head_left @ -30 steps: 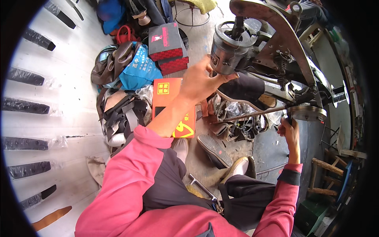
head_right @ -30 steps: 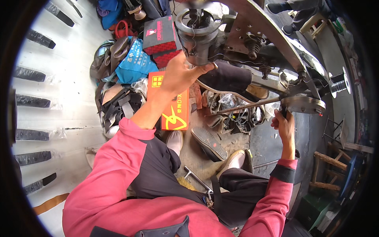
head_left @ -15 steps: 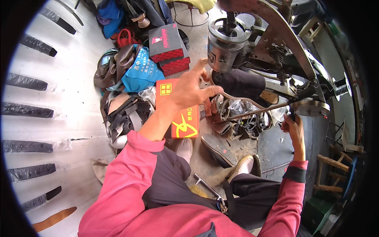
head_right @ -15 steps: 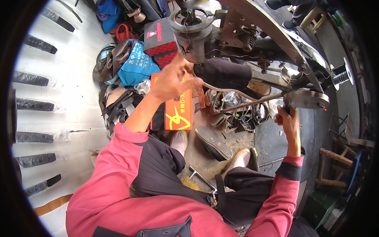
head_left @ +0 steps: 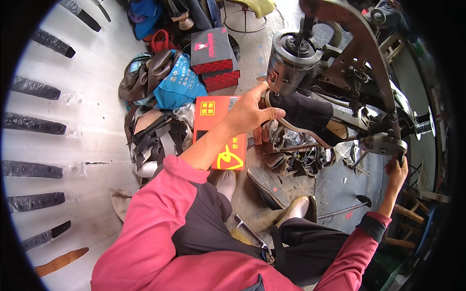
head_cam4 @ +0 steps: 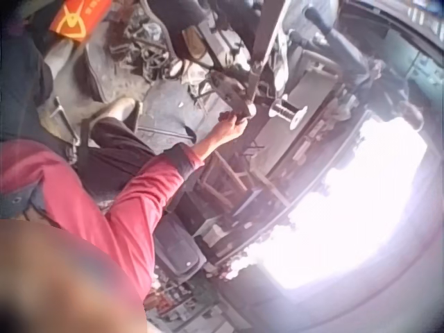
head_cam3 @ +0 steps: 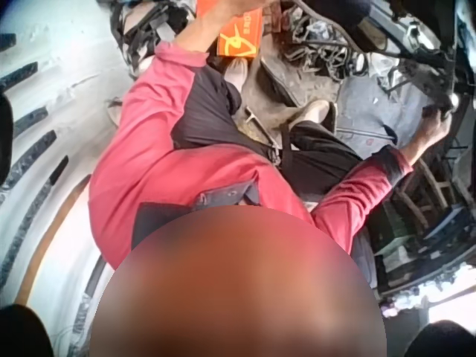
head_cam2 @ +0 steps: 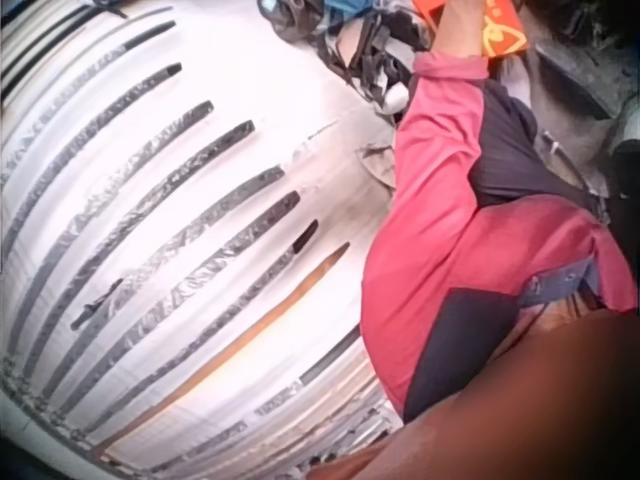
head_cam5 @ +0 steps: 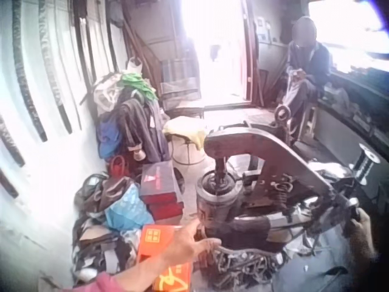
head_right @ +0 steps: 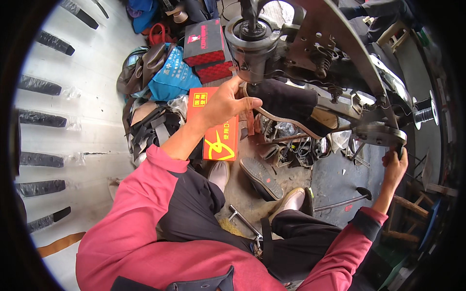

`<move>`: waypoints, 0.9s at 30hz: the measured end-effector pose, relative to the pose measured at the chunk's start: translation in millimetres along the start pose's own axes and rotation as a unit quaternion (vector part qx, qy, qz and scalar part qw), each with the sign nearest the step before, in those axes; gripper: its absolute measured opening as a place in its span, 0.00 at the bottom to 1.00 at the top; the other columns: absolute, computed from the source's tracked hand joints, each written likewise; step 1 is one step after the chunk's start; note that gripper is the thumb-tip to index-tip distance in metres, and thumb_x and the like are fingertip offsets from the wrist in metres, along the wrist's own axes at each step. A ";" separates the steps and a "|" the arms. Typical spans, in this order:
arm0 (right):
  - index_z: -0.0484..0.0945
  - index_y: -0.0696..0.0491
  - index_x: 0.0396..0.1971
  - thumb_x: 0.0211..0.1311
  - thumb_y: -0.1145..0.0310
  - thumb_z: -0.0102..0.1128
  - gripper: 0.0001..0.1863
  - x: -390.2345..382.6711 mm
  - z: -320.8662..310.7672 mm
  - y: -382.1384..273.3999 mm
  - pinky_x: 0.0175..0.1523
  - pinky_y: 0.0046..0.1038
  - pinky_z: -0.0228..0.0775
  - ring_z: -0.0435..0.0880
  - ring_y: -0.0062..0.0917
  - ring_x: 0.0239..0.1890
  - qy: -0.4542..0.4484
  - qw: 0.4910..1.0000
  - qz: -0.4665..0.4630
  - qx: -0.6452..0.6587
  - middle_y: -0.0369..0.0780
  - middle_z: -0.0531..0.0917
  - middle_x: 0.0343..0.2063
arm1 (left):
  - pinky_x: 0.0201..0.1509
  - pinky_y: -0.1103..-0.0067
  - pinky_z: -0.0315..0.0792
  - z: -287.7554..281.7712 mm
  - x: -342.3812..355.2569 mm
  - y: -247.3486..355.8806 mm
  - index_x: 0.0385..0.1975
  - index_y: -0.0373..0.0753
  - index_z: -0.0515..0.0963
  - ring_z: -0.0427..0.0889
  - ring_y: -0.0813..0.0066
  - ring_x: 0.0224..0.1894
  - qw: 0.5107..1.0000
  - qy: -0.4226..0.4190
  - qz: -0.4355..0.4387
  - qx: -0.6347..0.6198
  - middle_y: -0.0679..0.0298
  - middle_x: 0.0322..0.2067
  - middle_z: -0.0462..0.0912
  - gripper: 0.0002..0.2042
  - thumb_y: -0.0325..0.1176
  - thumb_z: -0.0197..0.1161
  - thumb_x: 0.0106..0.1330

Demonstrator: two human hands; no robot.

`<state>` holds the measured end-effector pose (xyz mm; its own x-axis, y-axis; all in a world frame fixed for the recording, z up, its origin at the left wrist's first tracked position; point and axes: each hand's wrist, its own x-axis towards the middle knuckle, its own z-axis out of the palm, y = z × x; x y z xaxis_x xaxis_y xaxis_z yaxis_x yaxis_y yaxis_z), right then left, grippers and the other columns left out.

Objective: The person sits on the floor and uses a sewing machine to stitch the upper of a black shoe. They position the shoe under the needle, guide it with both hands, and operate the machine to sew along the edge.

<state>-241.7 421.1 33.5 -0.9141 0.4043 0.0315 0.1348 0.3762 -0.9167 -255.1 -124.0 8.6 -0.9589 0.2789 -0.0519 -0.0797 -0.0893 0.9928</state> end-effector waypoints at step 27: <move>0.76 0.54 0.37 0.70 0.55 0.62 0.16 -36.0 75.9 48.4 0.20 0.22 0.65 0.79 0.19 0.17 -0.171 0.971 0.094 -0.138 0.35 0.80 0.19 | 0.22 0.87 0.50 -11.2 -0.7 3.8 0.62 0.40 0.72 0.56 0.90 0.18 0.993 -0.060 -0.006 -0.098 0.71 0.35 0.80 0.44 0.77 0.37 0.69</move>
<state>-231.3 361.5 -42.3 -0.9305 0.2052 -0.3032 0.3659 0.5508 -0.7501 -257.7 -135.3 11.2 -0.9190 0.3925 -0.0376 -0.1530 -0.2669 0.9515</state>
